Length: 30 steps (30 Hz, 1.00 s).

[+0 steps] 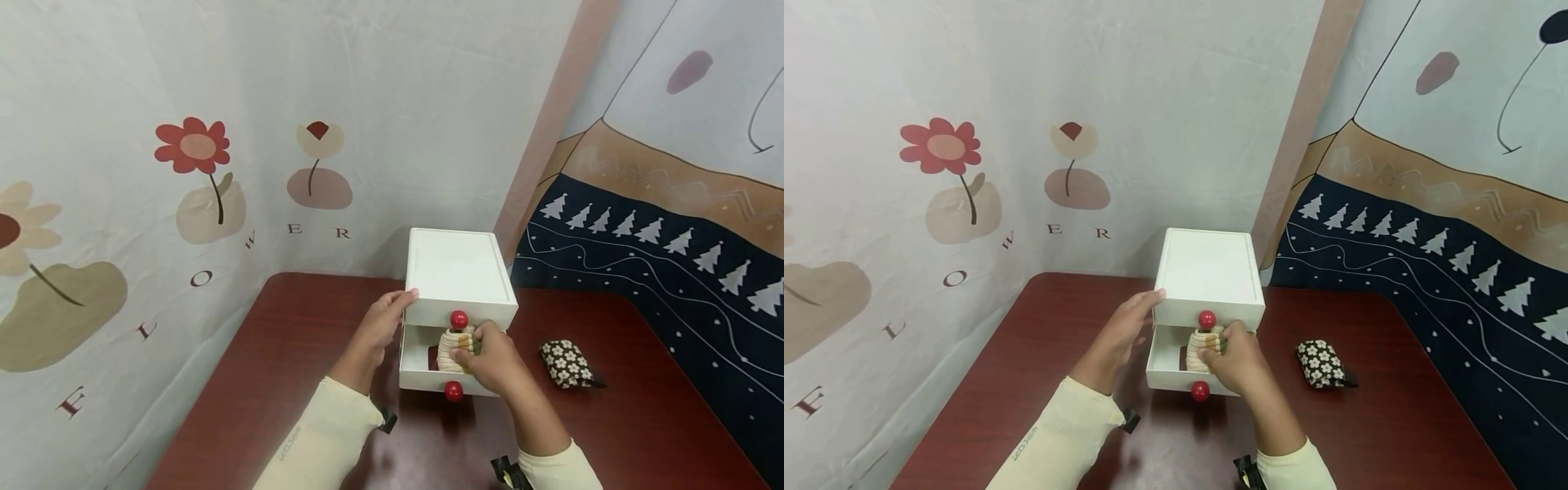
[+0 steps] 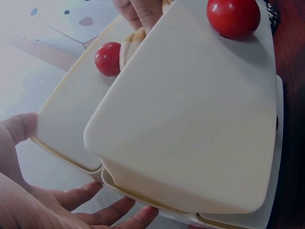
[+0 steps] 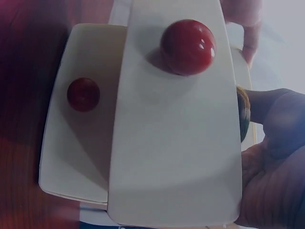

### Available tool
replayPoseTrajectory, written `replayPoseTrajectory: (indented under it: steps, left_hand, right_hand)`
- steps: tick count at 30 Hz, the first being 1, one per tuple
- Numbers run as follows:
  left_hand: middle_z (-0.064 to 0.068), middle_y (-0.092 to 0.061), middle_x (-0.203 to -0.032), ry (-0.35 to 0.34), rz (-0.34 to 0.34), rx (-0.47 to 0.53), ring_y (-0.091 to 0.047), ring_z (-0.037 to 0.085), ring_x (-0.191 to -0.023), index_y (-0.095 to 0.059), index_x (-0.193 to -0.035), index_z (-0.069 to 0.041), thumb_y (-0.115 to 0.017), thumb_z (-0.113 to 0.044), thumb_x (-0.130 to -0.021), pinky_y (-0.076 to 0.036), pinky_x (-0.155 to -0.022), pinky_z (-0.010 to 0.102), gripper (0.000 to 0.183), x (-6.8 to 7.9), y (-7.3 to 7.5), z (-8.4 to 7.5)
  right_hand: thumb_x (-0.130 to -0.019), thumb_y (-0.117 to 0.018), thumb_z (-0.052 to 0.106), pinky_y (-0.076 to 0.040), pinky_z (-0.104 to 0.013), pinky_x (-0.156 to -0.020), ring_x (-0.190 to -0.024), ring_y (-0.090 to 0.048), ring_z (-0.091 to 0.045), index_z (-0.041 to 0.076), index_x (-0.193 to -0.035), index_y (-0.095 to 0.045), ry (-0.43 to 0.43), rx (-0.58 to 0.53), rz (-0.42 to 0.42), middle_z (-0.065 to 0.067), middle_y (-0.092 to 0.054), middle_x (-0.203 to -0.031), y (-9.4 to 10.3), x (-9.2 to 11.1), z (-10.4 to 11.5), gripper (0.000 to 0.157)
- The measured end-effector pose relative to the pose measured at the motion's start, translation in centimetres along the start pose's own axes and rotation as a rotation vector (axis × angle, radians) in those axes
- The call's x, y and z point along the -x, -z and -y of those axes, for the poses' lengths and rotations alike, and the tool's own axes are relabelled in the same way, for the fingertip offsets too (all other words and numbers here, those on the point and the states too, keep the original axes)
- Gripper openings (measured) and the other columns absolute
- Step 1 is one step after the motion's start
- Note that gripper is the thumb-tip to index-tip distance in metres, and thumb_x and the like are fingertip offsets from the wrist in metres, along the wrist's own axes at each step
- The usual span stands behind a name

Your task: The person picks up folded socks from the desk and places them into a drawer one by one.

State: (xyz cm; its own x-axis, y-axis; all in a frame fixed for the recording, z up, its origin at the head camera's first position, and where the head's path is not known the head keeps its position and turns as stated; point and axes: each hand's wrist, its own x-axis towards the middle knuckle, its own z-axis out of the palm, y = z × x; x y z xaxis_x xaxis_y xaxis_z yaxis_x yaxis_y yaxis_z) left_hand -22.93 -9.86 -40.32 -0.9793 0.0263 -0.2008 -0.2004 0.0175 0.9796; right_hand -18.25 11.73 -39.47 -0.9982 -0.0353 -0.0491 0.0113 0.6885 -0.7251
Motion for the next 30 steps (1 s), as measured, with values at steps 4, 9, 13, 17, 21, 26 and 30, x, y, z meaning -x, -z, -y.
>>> replayPoseTrajectory:
  steps: [4,9,13,17,21,26,30]
  left_hand:
    - [0.02,-0.06,-0.155,-0.003,0.0,-0.001,-0.053,0.041,-0.142,-0.056,-0.154,-0.008,-0.067,-0.056,-0.102,-0.029,-0.121,0.081,0.071,0.0,0.0,0.1]
    - [0.019,-0.06,-0.153,-0.002,0.002,0.003,-0.053,0.041,-0.141,-0.057,-0.153,-0.009,-0.068,-0.056,-0.102,-0.028,-0.122,0.08,0.07,0.0,0.0,0.0]
    - [0.019,-0.06,-0.153,-0.007,0.008,0.003,-0.053,0.041,-0.143,-0.057,-0.154,-0.009,-0.067,-0.056,-0.103,-0.027,-0.122,0.081,0.07,0.0,0.0,0.0]
    - [0.019,-0.059,-0.155,-0.012,0.013,0.005,-0.052,0.042,-0.145,-0.056,-0.154,-0.009,-0.067,-0.056,-0.103,-0.027,-0.122,0.082,0.071,0.0,0.0,0.1]
    - [0.02,-0.06,-0.154,-0.013,0.011,0.008,-0.053,0.041,-0.144,-0.056,-0.154,-0.009,-0.067,-0.056,-0.103,-0.028,-0.121,0.082,0.071,-0.1,-0.1,0.1]
    - [0.019,-0.062,-0.152,-0.01,0.007,0.013,-0.054,0.041,-0.143,-0.057,-0.153,-0.008,-0.067,-0.056,-0.102,-0.029,-0.121,0.082,0.07,-0.1,-0.1,0.1]
    - [0.019,-0.063,-0.151,-0.008,0.008,0.014,-0.054,0.041,-0.144,-0.057,-0.153,-0.009,-0.067,-0.056,-0.102,-0.028,-0.121,0.082,0.07,0.0,0.0,0.1]
  right_hand:
    - [-0.095,-0.082,0.02,-0.054,-0.041,-0.074,-0.086,-0.063,-0.028,-0.007,-0.115,-0.06,-0.013,0.075,0.004,-0.02,-0.068,-0.097,-0.6,-0.2,0.1,0.04]
    - [-0.098,-0.08,0.025,-0.058,-0.05,-0.077,-0.087,-0.068,-0.033,-0.006,-0.125,-0.068,-0.026,0.204,-0.059,-0.024,-0.075,-0.106,-1.4,-0.4,0.3,0.043]
    - [-0.096,-0.083,0.034,-0.057,-0.054,-0.072,-0.086,-0.072,-0.037,0.0,-0.122,-0.075,-0.039,0.302,-0.124,-0.025,-0.078,-0.107,-1.8,-0.3,0.6,0.043]
    - [-0.095,-0.083,0.038,-0.056,-0.055,-0.067,-0.085,-0.074,-0.037,0.003,-0.109,-0.077,-0.05,0.362,-0.14,-0.024,-0.078,-0.102,-1.9,-0.5,0.9,0.038]
    - [-0.096,-0.081,0.04,-0.053,-0.051,-0.063,-0.078,-0.069,-0.032,0.004,-0.094,-0.074,-0.069,0.379,-0.109,-0.019,-0.076,-0.09,-1.9,-0.9,1.1,0.037]
    - [-0.098,-0.08,0.041,-0.055,-0.051,-0.067,-0.081,-0.07,-0.033,0.0,-0.107,-0.076,-0.065,0.353,-0.091,-0.022,-0.076,-0.098,-1.7,-0.7,1.1,0.042]
    - [-0.101,-0.077,0.036,-0.059,-0.059,-0.08,-0.097,-0.074,-0.042,-0.002,-0.13,-0.073,-0.037,0.323,-0.124,-0.031,-0.075,-0.118,-1.5,0.2,1.1,0.048]
